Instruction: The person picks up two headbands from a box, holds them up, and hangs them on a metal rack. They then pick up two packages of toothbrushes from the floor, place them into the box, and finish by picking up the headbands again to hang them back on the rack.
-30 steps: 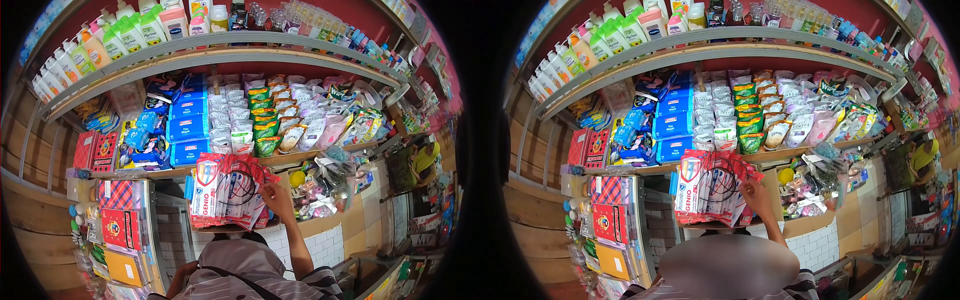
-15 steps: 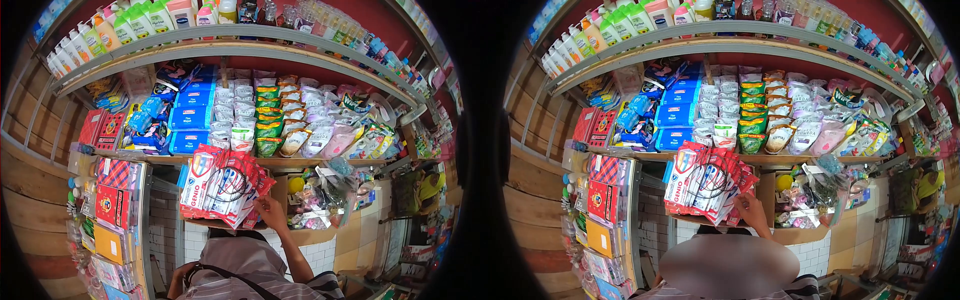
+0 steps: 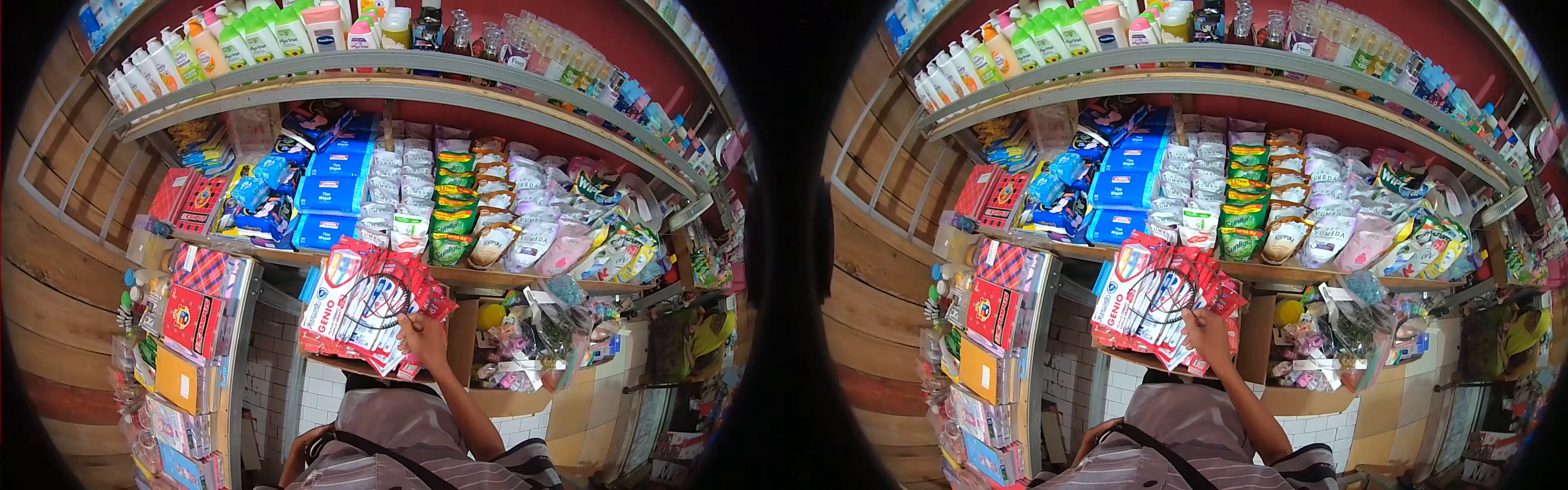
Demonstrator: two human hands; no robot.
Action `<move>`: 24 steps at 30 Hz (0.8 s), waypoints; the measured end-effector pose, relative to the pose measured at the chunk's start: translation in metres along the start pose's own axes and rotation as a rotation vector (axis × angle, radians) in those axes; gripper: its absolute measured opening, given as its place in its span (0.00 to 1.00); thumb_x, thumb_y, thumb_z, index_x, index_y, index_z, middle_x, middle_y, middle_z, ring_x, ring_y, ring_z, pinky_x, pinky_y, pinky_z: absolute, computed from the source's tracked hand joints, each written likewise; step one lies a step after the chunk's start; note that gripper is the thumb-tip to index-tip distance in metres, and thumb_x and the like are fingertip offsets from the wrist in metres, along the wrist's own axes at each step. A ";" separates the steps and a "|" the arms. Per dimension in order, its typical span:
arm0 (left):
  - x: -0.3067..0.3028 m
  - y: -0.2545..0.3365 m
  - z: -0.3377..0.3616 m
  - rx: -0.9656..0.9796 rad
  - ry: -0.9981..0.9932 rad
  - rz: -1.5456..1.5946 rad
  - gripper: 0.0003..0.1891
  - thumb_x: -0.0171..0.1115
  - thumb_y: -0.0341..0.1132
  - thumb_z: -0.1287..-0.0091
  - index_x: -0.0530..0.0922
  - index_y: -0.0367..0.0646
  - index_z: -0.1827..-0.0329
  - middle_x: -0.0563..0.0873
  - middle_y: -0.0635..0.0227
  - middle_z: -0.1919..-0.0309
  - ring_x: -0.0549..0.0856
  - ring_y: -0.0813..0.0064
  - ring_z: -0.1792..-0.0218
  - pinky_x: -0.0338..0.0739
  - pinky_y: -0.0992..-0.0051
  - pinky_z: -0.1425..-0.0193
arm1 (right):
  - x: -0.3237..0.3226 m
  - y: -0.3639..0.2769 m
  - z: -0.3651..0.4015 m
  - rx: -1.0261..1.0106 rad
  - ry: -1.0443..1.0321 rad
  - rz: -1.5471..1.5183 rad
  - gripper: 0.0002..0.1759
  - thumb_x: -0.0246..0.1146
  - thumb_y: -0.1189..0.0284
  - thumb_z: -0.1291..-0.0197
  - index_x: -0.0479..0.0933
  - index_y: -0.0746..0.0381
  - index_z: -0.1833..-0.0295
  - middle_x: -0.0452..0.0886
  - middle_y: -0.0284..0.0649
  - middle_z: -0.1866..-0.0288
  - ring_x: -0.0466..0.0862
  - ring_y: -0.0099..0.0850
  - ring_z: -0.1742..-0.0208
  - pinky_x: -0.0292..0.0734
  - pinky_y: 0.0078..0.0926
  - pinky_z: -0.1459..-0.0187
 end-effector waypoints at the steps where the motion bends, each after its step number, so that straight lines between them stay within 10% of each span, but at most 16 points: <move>1: 0.000 0.006 0.000 0.009 0.006 -0.016 0.36 0.58 0.68 0.36 0.79 0.47 0.40 0.87 0.66 0.49 0.83 0.68 0.49 0.79 0.65 0.48 | -0.001 0.001 0.000 -0.022 -0.005 -0.010 0.21 0.61 0.60 0.29 0.78 0.72 0.60 0.82 0.41 0.75 0.80 0.22 0.80 0.75 0.20 0.81; 5: -0.023 0.031 -0.014 0.082 0.147 -0.179 0.36 0.57 0.69 0.36 0.79 0.47 0.39 0.87 0.66 0.49 0.83 0.68 0.49 0.79 0.65 0.48 | -0.004 0.006 -0.004 -0.091 -0.013 -0.028 0.18 0.61 0.63 0.30 0.77 0.70 0.62 0.82 0.40 0.75 0.79 0.20 0.81 0.73 0.20 0.80; 8: -0.080 0.052 -0.051 0.300 0.424 -0.458 0.37 0.55 0.72 0.37 0.88 0.41 0.59 0.91 0.60 0.64 0.88 0.65 0.58 0.80 0.67 0.47 | -0.006 0.002 -0.001 -0.103 -0.002 -0.018 0.17 0.61 0.63 0.30 0.77 0.69 0.61 0.81 0.38 0.75 0.77 0.20 0.81 0.71 0.19 0.80; 15: -0.047 0.232 0.140 0.761 0.679 -0.334 0.27 0.60 0.56 0.30 0.85 0.35 0.64 0.89 0.58 0.72 0.88 0.68 0.68 0.79 0.70 0.59 | -0.009 0.008 0.002 -0.122 -0.043 -0.076 0.15 0.60 0.64 0.29 0.77 0.67 0.61 0.80 0.35 0.75 0.76 0.18 0.79 0.71 0.18 0.76; 24: -0.017 0.306 0.205 1.050 0.820 -0.299 0.15 0.61 0.39 0.27 0.80 0.31 0.59 0.85 0.66 0.74 0.83 0.82 0.70 0.78 0.78 0.62 | -0.006 -0.007 0.015 -0.157 -0.108 -0.120 0.13 0.60 0.67 0.29 0.76 0.66 0.63 0.79 0.33 0.75 0.75 0.17 0.78 0.69 0.17 0.75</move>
Point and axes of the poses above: each hand's wrist, its own z-axis away from the middle knuckle, its own x-axis out of the palm, y = z × x, the point moved 5 cm from there along -z, towards the middle knuckle
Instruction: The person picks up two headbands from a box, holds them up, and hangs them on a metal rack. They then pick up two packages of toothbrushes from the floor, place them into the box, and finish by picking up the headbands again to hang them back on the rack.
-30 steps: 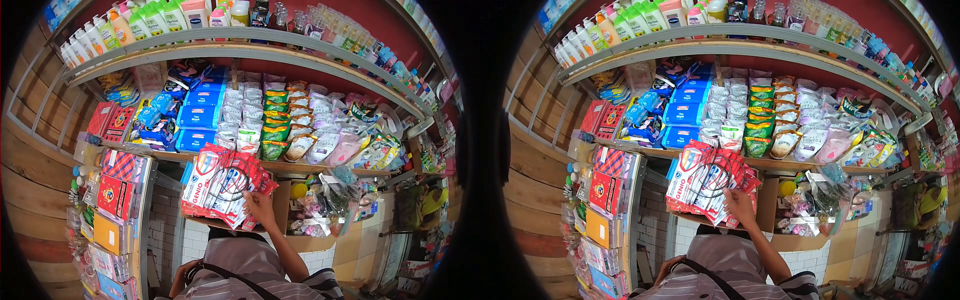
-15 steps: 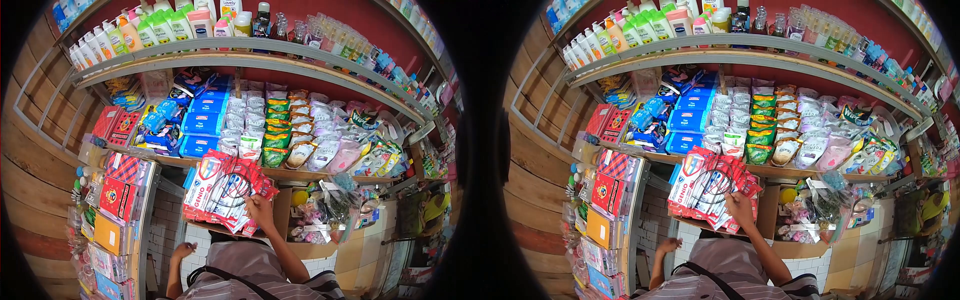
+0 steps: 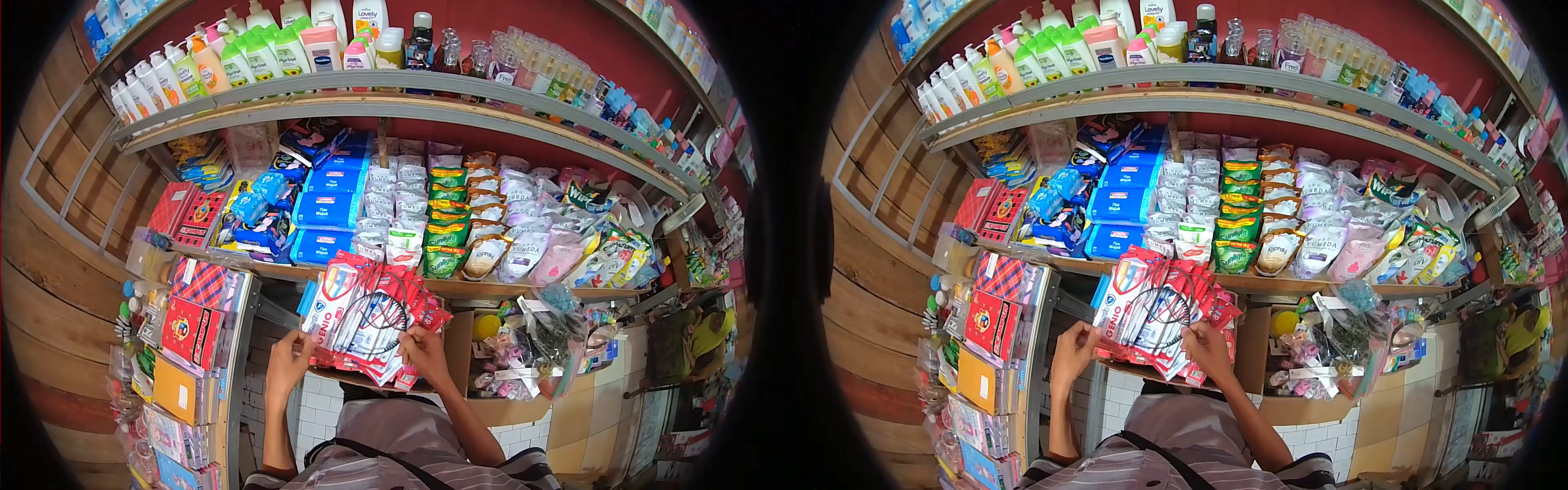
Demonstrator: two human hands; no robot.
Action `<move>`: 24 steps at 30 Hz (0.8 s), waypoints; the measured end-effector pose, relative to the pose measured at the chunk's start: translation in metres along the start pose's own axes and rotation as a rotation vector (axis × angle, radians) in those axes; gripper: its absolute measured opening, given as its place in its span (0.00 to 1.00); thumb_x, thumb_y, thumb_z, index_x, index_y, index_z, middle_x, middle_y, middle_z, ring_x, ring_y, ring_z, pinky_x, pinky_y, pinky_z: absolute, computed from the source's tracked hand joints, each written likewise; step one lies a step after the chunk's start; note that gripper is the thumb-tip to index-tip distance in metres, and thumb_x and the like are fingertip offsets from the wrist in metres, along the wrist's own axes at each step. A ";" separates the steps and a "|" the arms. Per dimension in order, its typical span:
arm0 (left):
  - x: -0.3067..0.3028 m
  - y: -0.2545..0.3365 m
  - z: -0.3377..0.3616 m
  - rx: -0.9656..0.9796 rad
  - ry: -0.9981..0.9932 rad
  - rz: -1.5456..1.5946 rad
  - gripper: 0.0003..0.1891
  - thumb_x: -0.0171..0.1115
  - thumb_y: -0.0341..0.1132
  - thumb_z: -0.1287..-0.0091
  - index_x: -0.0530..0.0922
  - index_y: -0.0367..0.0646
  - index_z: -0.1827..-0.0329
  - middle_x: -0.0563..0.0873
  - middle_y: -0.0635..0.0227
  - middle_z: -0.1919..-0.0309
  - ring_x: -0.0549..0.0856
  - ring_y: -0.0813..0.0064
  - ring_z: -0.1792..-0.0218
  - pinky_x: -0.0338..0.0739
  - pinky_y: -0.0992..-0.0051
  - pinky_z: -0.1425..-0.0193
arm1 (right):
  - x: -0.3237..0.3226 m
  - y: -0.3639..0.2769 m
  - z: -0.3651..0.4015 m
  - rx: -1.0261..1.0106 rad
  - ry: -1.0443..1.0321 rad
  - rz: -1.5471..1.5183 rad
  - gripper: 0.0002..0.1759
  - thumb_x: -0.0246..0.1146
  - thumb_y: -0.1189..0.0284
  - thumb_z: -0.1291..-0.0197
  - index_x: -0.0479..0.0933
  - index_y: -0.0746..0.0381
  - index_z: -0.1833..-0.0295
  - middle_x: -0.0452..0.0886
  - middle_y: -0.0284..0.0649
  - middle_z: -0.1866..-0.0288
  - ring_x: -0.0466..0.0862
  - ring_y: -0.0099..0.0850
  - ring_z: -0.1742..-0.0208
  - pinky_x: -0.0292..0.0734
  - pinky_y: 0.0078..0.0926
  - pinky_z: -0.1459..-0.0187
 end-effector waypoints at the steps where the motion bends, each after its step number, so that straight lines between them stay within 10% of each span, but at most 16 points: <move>1: -0.001 0.007 0.000 0.030 0.035 0.060 0.14 0.62 0.38 0.28 0.81 0.32 0.57 0.86 0.63 0.70 0.84 0.79 0.68 0.78 0.77 0.62 | 0.002 -0.005 0.003 -0.019 -0.017 -0.019 0.12 0.61 0.68 0.30 0.76 0.66 0.63 0.79 0.33 0.75 0.75 0.16 0.78 0.69 0.17 0.75; 9: 0.003 0.056 0.014 0.002 -0.077 0.642 0.17 0.63 0.33 0.28 0.79 0.33 0.40 0.88 0.62 0.56 0.87 0.76 0.60 0.78 0.79 0.55 | 0.004 -0.025 0.026 -0.164 -0.175 0.186 0.12 0.64 0.69 0.32 0.74 0.64 0.65 0.70 0.25 0.80 0.66 0.11 0.78 0.59 0.17 0.77; 24: 0.030 0.034 0.036 -0.147 -0.167 0.936 0.15 0.63 0.20 0.34 0.80 0.30 0.43 0.87 0.46 0.54 0.90 0.67 0.60 0.87 0.71 0.55 | -0.018 -0.051 0.027 -0.122 -0.032 0.190 0.13 0.64 0.66 0.32 0.79 0.65 0.65 0.73 0.26 0.80 0.69 0.13 0.79 0.60 0.19 0.77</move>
Point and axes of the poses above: each hand's wrist, its own z-axis away from the middle knuckle, its own x-axis out of the palm, y = z × x, the point moved 5 cm from there along -z, towards the middle knuckle
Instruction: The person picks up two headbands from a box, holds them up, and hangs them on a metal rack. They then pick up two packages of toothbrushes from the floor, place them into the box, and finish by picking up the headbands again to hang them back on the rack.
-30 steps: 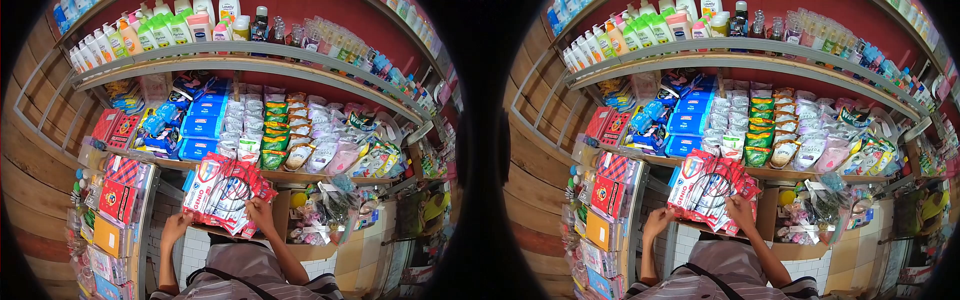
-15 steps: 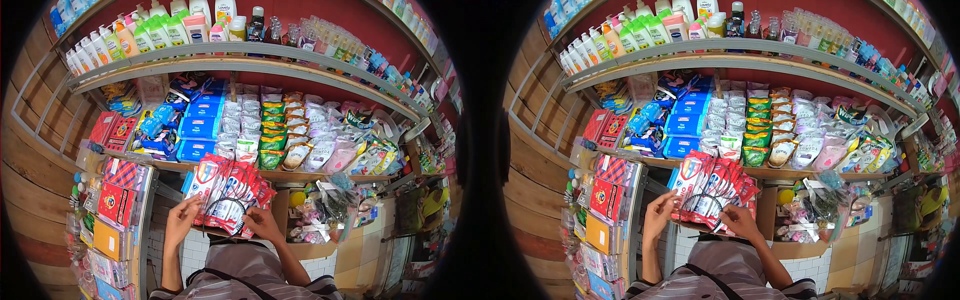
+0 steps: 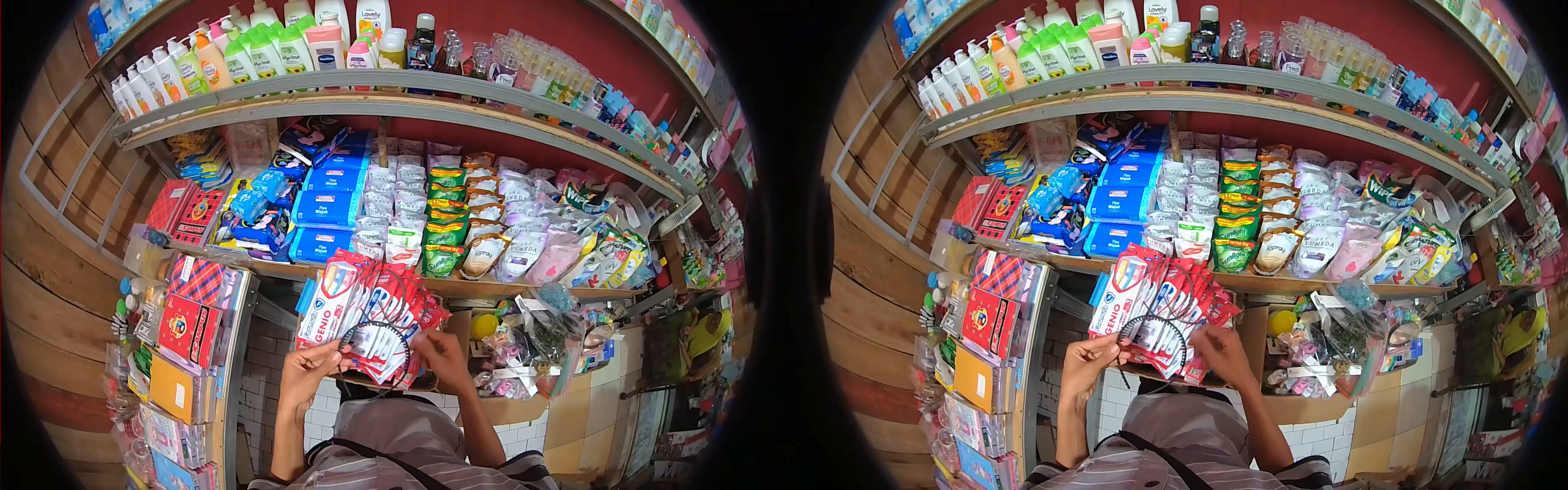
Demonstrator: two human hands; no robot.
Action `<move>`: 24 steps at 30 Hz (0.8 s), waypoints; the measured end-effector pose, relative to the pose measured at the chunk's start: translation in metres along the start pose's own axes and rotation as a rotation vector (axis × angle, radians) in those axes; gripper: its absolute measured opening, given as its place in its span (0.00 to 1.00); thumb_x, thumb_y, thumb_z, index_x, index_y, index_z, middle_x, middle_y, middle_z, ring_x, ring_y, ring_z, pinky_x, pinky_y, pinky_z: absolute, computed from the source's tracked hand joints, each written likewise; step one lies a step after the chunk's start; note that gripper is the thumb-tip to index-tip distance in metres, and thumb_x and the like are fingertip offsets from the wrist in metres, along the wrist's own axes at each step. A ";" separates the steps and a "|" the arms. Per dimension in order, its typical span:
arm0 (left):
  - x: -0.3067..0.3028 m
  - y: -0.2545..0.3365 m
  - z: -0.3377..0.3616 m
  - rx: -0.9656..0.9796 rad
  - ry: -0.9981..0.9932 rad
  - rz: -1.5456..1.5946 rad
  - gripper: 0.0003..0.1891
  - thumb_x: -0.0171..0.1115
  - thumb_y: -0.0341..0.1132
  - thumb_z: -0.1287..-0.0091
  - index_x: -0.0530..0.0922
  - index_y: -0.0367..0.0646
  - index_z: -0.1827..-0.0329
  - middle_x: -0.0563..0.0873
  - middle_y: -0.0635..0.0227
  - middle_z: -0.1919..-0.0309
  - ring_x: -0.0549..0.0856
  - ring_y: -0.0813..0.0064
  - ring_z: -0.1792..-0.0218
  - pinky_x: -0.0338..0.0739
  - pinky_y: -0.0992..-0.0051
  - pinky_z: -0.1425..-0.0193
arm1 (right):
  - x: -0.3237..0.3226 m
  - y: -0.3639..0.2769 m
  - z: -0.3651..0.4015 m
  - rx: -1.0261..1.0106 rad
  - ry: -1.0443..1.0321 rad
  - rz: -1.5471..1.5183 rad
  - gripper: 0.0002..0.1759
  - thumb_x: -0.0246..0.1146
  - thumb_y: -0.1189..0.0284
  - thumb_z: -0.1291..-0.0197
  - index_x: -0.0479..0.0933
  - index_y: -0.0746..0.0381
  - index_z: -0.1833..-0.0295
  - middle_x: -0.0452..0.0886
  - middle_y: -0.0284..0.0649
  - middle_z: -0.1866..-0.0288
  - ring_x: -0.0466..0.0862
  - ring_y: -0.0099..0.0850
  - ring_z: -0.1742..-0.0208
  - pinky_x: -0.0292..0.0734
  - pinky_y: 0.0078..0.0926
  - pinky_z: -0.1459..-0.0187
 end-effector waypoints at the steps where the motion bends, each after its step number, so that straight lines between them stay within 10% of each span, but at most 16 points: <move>1: -0.001 0.000 0.000 0.012 0.002 0.002 0.15 0.63 0.20 0.33 0.80 0.30 0.43 0.87 0.46 0.54 0.90 0.67 0.60 0.88 0.71 0.55 | -0.006 0.012 -0.007 0.028 0.067 -0.056 0.13 0.64 0.66 0.32 0.79 0.66 0.65 0.75 0.28 0.80 0.70 0.14 0.80 0.61 0.20 0.78; 11: -0.003 -0.002 0.002 0.044 0.004 -0.003 0.15 0.63 0.21 0.33 0.80 0.30 0.43 0.88 0.47 0.54 0.90 0.67 0.59 0.87 0.71 0.54 | -0.045 0.044 -0.060 -0.305 0.532 0.799 0.10 0.68 0.70 0.42 0.82 0.61 0.56 0.81 0.43 0.63 0.77 0.46 0.55 0.71 0.46 0.52; 24: -0.008 0.000 0.004 0.039 0.005 0.014 0.17 0.64 0.23 0.33 0.78 0.28 0.41 0.87 0.48 0.51 0.90 0.68 0.59 0.87 0.71 0.52 | -0.050 0.077 -0.100 -0.262 0.424 0.636 0.09 0.70 0.71 0.44 0.85 0.62 0.59 0.85 0.43 0.64 0.80 0.43 0.58 0.73 0.42 0.52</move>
Point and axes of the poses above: each hand's wrist, its own z-axis away from the middle knuckle, its own x-axis out of the palm, y = z × x, the point moved 5 cm from there along -z, towards the middle knuckle
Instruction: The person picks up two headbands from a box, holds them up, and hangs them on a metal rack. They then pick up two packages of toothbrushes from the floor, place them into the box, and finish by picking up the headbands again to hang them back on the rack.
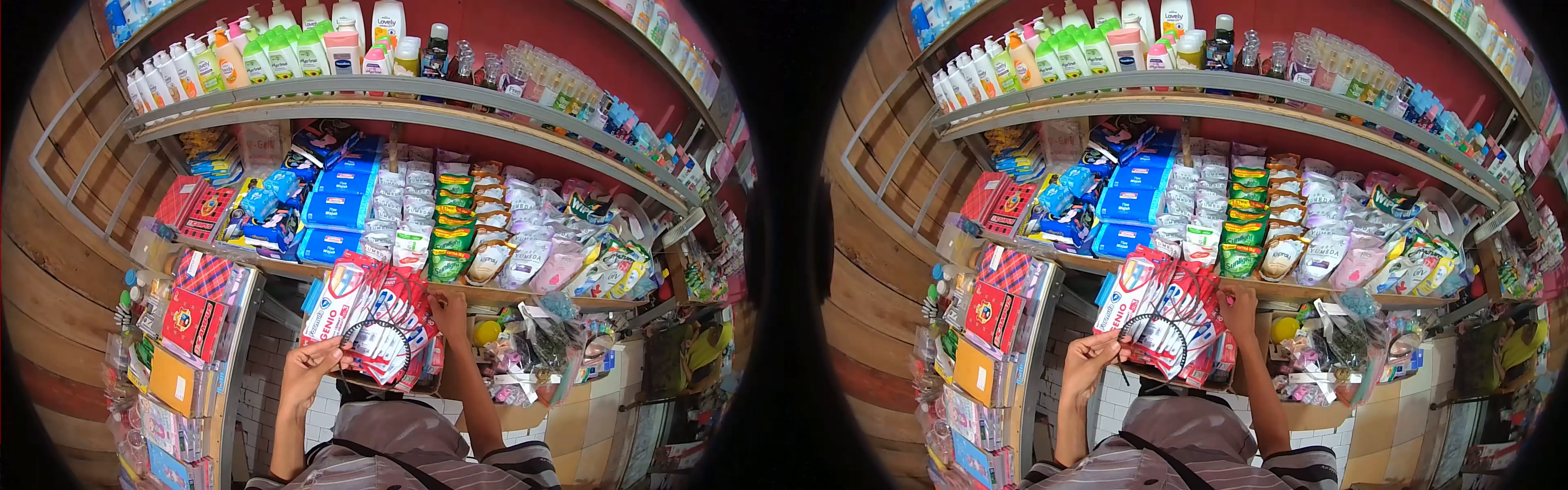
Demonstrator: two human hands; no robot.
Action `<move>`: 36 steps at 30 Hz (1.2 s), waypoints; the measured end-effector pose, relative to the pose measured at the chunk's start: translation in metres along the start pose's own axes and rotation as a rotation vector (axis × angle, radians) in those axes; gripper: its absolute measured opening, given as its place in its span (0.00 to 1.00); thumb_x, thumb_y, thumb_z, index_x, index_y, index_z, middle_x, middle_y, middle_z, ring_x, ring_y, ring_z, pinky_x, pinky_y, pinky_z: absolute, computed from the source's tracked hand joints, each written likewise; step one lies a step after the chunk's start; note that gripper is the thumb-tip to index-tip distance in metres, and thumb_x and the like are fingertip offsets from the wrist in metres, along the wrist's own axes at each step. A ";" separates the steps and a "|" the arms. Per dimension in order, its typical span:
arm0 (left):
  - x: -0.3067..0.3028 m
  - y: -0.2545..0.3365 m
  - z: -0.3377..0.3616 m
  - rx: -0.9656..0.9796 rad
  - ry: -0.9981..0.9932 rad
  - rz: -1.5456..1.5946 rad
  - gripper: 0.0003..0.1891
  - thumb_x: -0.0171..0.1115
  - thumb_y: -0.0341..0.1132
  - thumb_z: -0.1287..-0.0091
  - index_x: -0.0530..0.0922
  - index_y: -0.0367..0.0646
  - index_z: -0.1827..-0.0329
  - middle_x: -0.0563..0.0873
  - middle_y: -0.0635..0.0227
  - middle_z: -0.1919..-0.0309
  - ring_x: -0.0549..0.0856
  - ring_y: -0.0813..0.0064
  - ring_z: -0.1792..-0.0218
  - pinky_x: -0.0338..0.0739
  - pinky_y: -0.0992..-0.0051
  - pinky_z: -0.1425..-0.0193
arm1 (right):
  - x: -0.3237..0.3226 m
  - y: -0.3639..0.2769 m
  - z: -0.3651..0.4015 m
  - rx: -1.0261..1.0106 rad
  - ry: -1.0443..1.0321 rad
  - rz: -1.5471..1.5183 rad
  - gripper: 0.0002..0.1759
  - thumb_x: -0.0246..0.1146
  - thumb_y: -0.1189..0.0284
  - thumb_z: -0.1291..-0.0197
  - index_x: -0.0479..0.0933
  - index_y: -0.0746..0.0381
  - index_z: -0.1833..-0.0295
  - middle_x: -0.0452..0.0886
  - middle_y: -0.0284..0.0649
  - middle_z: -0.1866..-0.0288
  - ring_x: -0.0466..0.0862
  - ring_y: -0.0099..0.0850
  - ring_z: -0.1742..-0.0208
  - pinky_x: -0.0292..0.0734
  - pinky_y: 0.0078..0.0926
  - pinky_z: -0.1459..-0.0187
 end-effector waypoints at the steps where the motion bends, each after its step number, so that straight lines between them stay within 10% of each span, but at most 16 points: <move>1: 0.000 0.000 0.000 0.001 0.001 0.000 0.17 0.64 0.23 0.33 0.78 0.28 0.41 0.87 0.48 0.51 0.90 0.67 0.59 0.87 0.71 0.52 | 0.002 0.003 0.000 0.032 -0.001 -0.038 0.08 0.70 0.71 0.44 0.85 0.62 0.59 0.85 0.43 0.65 0.80 0.43 0.59 0.75 0.41 0.54; 20: 0.000 0.002 -0.003 0.003 0.005 0.013 0.16 0.63 0.21 0.33 0.79 0.30 0.42 0.87 0.48 0.53 0.90 0.68 0.59 0.87 0.72 0.53 | -0.033 -0.025 -0.001 -0.017 0.077 -0.202 0.07 0.63 0.75 0.33 0.79 0.68 0.55 0.86 0.43 0.63 0.84 0.24 0.65 0.77 0.22 0.63; 36: -0.002 -0.010 -0.001 -0.032 0.032 0.124 0.15 0.63 0.22 0.32 0.80 0.31 0.43 0.87 0.47 0.53 0.89 0.68 0.62 0.87 0.72 0.55 | -0.089 -0.079 0.047 0.414 -0.321 -0.788 0.08 0.61 0.72 0.29 0.78 0.65 0.50 0.85 0.31 0.63 0.72 0.09 0.72 0.62 0.10 0.74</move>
Point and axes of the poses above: each hand's wrist, its own z-axis away from the middle knuckle, its own x-axis out of the palm, y = z × x, the point moved 5 cm from there along -z, towards the middle knuckle
